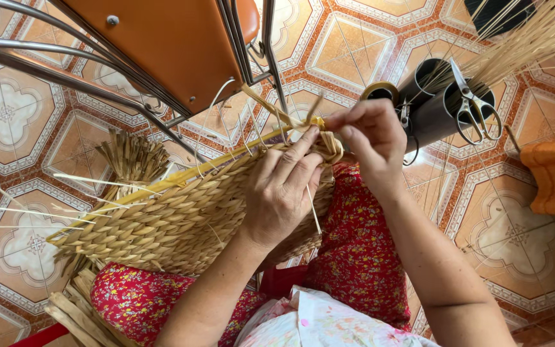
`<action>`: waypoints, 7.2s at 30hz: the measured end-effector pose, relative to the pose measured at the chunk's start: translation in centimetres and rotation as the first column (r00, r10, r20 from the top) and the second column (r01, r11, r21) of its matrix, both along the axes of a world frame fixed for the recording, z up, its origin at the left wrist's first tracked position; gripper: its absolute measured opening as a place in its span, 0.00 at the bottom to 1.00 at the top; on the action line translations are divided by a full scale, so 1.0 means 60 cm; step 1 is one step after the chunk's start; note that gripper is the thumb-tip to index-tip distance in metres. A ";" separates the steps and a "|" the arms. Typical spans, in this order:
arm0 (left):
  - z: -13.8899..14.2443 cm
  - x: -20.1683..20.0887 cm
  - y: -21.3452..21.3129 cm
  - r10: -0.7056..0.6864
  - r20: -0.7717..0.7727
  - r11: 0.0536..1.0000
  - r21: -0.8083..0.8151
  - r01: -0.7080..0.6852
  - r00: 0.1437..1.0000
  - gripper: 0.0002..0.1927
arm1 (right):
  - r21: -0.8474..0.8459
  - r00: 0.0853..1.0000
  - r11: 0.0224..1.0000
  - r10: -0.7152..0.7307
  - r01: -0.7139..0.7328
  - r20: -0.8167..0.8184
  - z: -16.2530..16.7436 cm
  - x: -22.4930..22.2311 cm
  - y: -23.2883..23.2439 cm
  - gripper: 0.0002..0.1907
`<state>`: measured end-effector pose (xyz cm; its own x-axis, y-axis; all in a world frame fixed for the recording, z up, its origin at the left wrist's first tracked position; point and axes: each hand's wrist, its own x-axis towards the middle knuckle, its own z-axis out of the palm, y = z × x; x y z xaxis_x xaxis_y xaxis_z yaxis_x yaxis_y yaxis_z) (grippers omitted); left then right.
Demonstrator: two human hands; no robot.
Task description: The person weaves a basket by hand, interlacing dried palm leaves through a vertical frame. They repeatedly pull strands through the weave, adjust tension, and occasionally use a metal rod to tighten the structure.
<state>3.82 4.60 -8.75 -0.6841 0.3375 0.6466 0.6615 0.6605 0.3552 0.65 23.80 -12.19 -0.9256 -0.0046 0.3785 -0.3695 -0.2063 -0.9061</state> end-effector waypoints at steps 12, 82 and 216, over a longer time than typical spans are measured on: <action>-0.016 -0.005 -0.012 -0.068 0.039 0.995 0.081 0.065 0.997 0.10 | -0.234 0.589 0.733 0.661 -0.639 0.464 -0.017 -0.127 0.031 0.12; -0.036 -0.008 -0.006 -0.223 0.200 0.810 0.582 0.067 0.954 0.15 | 0.823 0.994 0.566 0.047 0.054 -0.097 0.108 0.007 0.069 0.07; 0.149 -0.021 -0.059 -0.119 0.636 0.993 0.095 0.075 0.763 0.17 | -0.510 0.783 0.763 0.571 -0.397 0.245 -0.016 -0.044 -0.023 0.18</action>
